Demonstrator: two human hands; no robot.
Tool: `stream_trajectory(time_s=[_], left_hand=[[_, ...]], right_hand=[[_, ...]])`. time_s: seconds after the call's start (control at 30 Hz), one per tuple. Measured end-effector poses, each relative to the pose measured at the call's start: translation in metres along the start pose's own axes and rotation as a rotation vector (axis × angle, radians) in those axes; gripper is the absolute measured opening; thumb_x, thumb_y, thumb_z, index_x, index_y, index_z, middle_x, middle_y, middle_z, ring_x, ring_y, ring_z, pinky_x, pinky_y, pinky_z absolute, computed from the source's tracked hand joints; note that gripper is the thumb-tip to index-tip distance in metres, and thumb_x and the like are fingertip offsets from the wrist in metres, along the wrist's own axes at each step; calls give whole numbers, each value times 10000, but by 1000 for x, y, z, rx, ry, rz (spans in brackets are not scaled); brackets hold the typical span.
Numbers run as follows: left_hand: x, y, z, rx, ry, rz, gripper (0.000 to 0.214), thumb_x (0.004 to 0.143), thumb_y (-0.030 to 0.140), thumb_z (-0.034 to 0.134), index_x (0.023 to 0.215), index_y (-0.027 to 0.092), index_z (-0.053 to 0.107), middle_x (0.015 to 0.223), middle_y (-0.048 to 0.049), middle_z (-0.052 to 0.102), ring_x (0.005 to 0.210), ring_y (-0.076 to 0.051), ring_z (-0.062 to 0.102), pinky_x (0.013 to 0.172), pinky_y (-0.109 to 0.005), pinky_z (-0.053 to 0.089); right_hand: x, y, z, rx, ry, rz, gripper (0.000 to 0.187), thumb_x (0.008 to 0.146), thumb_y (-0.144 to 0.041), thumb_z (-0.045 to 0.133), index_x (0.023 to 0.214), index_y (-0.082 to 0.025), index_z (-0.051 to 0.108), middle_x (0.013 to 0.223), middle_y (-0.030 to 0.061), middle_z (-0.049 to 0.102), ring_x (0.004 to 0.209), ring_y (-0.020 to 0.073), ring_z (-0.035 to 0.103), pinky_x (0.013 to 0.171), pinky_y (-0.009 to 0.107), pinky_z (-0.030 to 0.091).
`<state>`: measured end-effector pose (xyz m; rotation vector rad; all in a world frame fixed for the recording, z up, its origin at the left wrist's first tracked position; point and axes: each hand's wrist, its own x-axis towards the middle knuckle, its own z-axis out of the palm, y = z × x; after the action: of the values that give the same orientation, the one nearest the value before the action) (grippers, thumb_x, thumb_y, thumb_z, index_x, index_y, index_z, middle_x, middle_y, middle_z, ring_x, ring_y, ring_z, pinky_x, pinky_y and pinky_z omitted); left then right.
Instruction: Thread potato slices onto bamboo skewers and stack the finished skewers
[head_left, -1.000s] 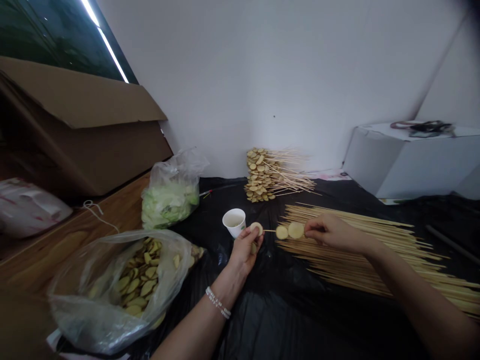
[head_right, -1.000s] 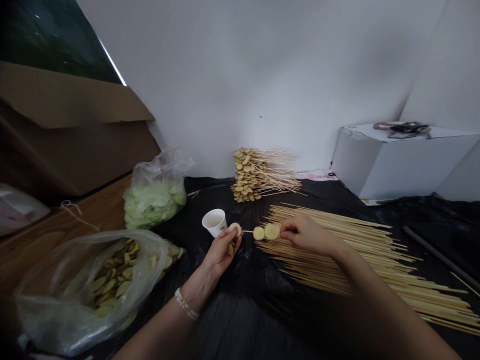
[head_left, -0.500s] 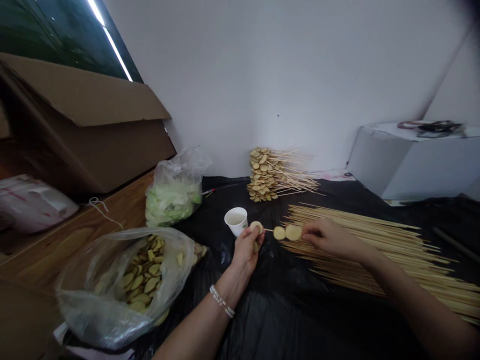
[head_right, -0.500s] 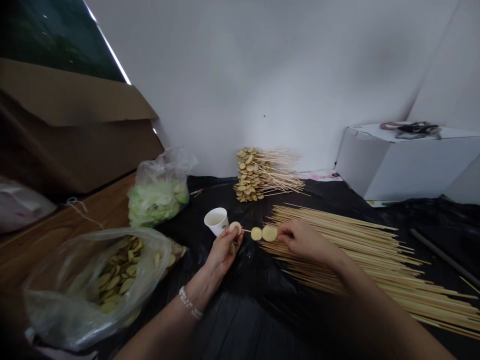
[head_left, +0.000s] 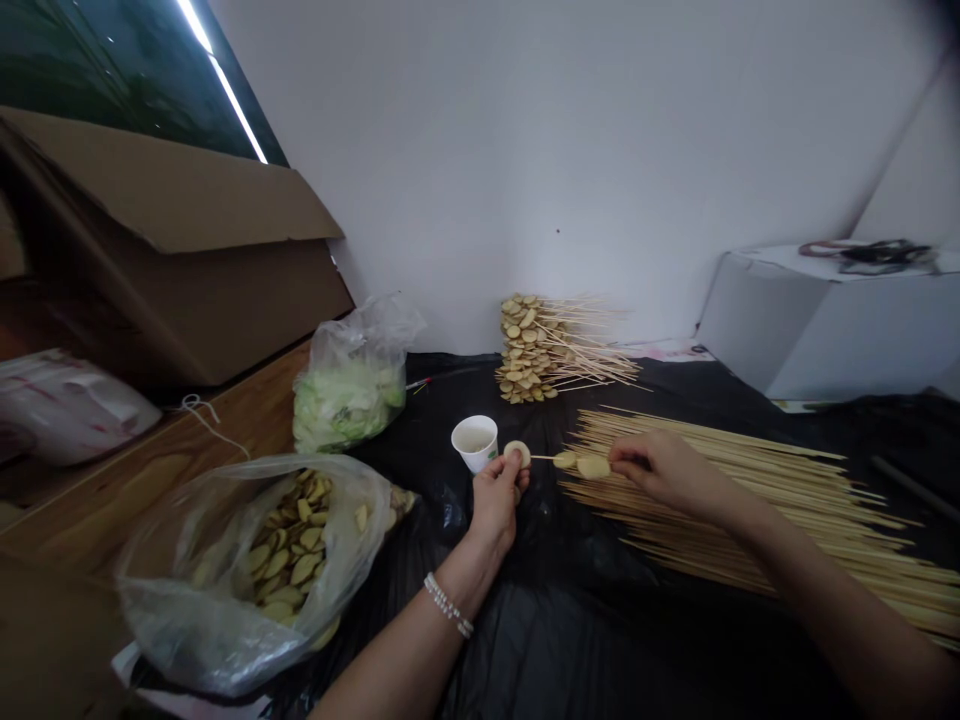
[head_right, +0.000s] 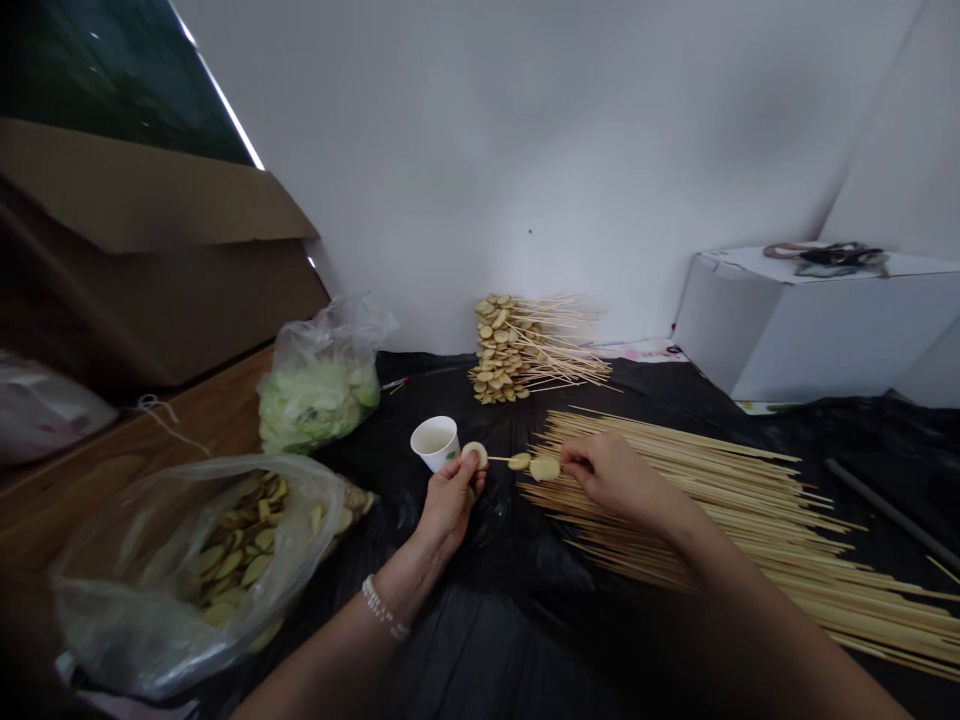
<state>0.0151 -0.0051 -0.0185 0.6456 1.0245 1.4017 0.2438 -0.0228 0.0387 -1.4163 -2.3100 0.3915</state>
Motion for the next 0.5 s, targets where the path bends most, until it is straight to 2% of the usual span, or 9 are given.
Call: stream_trajectory(time_s=[0.13,0.3,0.5], left_hand=[[1,0,0,-15,-8,-5,359,502,364,836,695,93,701,650,-25,623,539,-38,510,537,-156,416],[1,0,0,-18,-8,-21,360,485,354,845,689,93,704,651,-29,626,534,-39,505,542,-165,414],[2,-1,0,-22,1,-15,374,464,361,850,688,96,710,649,-28,629,550,-43,513,556,-166,414]], right_hand=[[-1,-2,2,22,-20,-26,205,809,-164,435,644,-180,555,594,0,565,564,122,461,558,248,286],[-1,-2,5,76,-99,19,220,816,-187,436,612,-179,519,587,2,562,557,121,455,547,246,276],[0,-7,7,9,-30,30,214,811,-179,436,608,-177,504,592,0,546,570,118,437,558,250,261]])
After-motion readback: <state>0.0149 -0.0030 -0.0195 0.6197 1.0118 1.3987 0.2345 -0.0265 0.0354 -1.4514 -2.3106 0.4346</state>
